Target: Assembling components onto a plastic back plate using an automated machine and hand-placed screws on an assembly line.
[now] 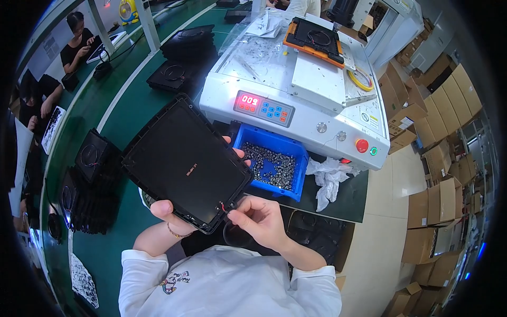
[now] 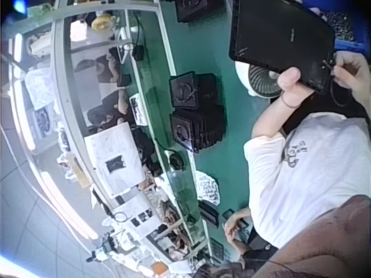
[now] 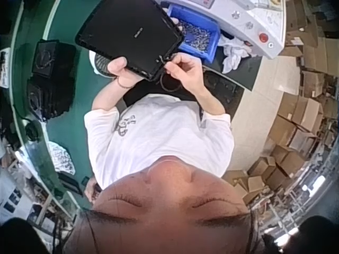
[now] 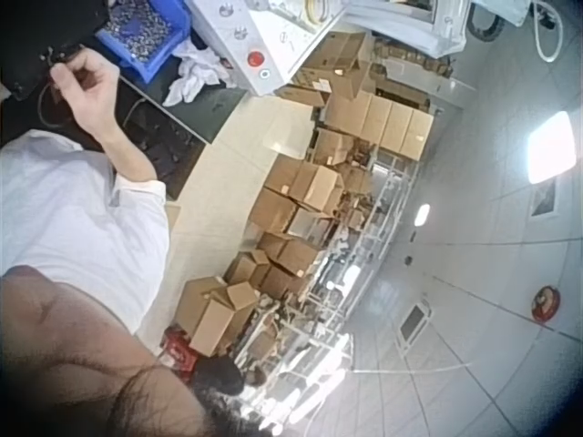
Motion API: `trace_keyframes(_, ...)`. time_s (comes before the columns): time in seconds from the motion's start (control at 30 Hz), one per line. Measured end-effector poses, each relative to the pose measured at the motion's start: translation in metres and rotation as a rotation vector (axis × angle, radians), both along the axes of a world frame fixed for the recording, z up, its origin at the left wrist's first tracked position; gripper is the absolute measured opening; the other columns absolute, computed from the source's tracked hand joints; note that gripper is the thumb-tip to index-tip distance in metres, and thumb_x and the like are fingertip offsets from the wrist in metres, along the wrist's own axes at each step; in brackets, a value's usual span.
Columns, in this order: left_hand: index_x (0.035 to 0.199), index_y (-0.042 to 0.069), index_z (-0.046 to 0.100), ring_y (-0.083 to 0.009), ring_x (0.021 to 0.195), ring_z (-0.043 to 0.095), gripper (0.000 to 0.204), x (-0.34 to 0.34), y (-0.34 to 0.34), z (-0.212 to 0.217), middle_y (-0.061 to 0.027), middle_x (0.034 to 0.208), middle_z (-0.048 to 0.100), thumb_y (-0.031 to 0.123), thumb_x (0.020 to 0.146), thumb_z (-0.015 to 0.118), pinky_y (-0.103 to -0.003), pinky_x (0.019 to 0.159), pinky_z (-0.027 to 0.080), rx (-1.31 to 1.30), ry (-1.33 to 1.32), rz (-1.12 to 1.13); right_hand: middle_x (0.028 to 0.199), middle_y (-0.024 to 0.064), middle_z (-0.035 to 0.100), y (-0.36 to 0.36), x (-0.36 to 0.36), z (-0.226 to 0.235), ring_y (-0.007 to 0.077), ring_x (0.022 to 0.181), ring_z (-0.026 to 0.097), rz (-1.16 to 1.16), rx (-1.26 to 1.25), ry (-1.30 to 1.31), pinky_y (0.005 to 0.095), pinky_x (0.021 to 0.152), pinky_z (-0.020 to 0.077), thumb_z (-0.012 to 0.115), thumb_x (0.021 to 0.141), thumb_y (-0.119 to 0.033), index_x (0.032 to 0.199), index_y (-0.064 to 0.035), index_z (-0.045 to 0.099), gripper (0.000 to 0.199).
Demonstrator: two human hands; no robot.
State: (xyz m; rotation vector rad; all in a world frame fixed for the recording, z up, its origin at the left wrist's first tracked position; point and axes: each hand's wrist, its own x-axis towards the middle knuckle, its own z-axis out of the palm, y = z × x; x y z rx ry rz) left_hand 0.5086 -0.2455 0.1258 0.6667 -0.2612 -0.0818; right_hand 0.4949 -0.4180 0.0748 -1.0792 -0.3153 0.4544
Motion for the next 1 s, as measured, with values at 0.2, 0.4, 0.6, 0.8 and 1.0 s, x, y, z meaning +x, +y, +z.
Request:
trace_keyframes(0.2, 0.149, -0.003, 0.024, -0.0364, 0.135, 0.041, 0.12, 0.001, 0.001, -0.003, -0.0223, 0.146, 0.036, 0.057, 0.056, 0.072, -0.049, 0.115, 0.034, 0.026, -0.01, -0.026, 0.091, 0.0053, 0.065, 0.003, 0.0, -0.006, 0.0093, 0.082, 0.06, -0.012, 0.024, -0.033, 0.0241, 0.074, 0.0497, 0.068, 0.09, -0.001, 0.092, 0.0036, 0.065, 0.006)
trace_keyframes(0.4, 0.152, 0.0, 0.018, -0.0293, 0.137, 0.039, 0.118, -0.002, 0.002, -0.001, -0.0175, 0.145, 0.038, 0.045, 0.058, 0.073, -0.04, 0.117, 0.031, -0.018, 0.022, -0.089, 0.098, 0.0075, 0.068, 0.004, 0.001, -0.016, 0.0111, 0.087, 0.063, -0.018, 0.042, -0.063, 0.0256, 0.079, 0.0512, 0.068, 0.088, 0.001, 0.103, 0.0053, 0.068, 0.015)
trace_keyframes(0.6, 0.152, 0.0, 0.017, -0.0304, 0.138, 0.038, 0.117, 0.0, 0.001, -0.008, -0.0179, 0.147, 0.037, 0.047, 0.059, 0.071, -0.041, 0.117, 0.03, -0.043, 0.014, -0.1, 0.09, 0.0067, 0.068, 0.011, -0.003, -0.021, 0.0106, 0.08, 0.064, -0.096, 0.128, -0.015, 0.0245, 0.074, 0.0522, 0.069, 0.085, 0.001, 0.096, 0.0043, 0.069, 0.012)
trace_keyframes(0.8, 0.152, 0.0, 0.016, -0.0308, 0.14, 0.036, 0.118, 0.0, 0.001, -0.01, -0.0181, 0.148, 0.035, 0.047, 0.059, 0.071, -0.042, 0.118, 0.029, -0.05, 0.013, -0.109, 0.086, 0.0057, 0.067, 0.018, -0.005, -0.028, 0.0103, 0.074, 0.063, -0.145, 0.178, -0.008, 0.0239, 0.07, 0.0521, 0.067, 0.087, 0.0, 0.088, 0.003, 0.067, 0.004)
trace_keyframes(1.0, 0.148, -0.003, 0.024, -0.0348, 0.134, 0.042, 0.121, 0.0, 0.0, -0.004, -0.0235, 0.141, 0.042, 0.056, 0.055, 0.075, -0.045, 0.113, 0.037, 0.068, 0.057, -0.037, 0.086, 0.0065, 0.067, 0.017, -0.006, -0.029, 0.008, 0.07, 0.061, -0.168, 0.14, 0.003, 0.021, 0.062, 0.0486, 0.069, 0.089, -0.005, 0.092, 0.0033, 0.067, 0.009)
